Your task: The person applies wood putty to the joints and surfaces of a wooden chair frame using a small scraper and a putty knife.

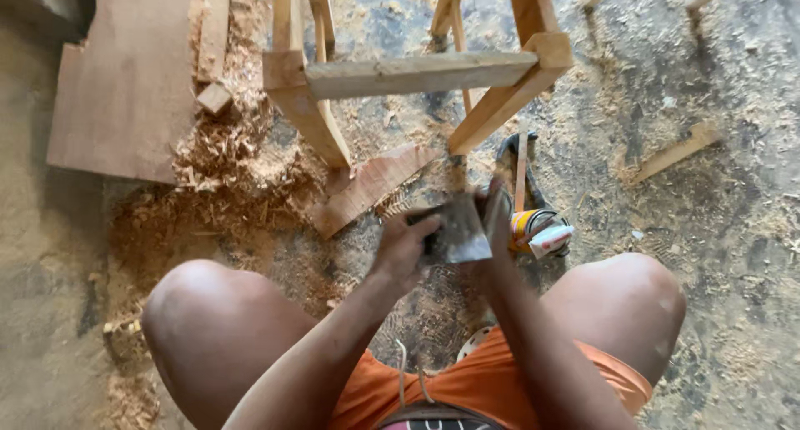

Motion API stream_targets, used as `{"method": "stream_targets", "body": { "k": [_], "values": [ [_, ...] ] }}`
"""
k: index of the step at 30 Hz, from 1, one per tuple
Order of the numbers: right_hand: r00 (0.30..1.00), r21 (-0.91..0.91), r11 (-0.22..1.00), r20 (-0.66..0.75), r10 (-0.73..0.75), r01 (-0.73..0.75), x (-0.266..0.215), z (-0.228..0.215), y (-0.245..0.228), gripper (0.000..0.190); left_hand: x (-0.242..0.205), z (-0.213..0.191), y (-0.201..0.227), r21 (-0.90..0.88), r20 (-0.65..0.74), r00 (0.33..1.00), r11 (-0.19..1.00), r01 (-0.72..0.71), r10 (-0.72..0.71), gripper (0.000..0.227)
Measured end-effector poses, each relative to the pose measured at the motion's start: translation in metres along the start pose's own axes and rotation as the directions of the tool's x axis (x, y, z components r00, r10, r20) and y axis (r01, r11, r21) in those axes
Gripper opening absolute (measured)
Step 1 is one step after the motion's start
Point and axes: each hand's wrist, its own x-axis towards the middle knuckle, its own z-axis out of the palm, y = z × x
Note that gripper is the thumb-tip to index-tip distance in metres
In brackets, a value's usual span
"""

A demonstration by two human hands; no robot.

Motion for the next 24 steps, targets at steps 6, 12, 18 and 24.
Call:
{"method": "stream_targets", "body": {
  "k": [6, 12, 18, 24],
  "values": [
    [0.683, -0.765, -0.254, 0.643, -0.346, 0.592, -0.018, -0.03, 0.027, 0.059, 0.005, -0.007, 0.037, -0.157, 0.013, 0.994, 0.982, -0.101, 0.104, 0.022],
    [0.891, -0.816, 0.507, 0.019, -0.454, 0.276, 0.026, -0.039, -0.044, 0.052, 0.0, -0.031, 0.077, 0.663, -0.015, 0.983, 0.738, -0.128, 0.184, 0.025],
    [0.931, -0.931, -0.203, 0.335, -0.143, 0.304, -0.017, 0.001, -0.033, 0.04, 0.001, -0.046, 0.103, 0.381, 0.093, 0.929, 0.849, -0.366, 0.359, 0.023],
    [0.951, -0.944, -0.255, 0.256, -0.172, 0.208, -0.019, 0.04, -0.056, 0.038, 0.0, -0.049, 0.089, 0.825, 0.404, 0.906, 0.379, -0.419, 0.124, 0.034]
  ]
}}
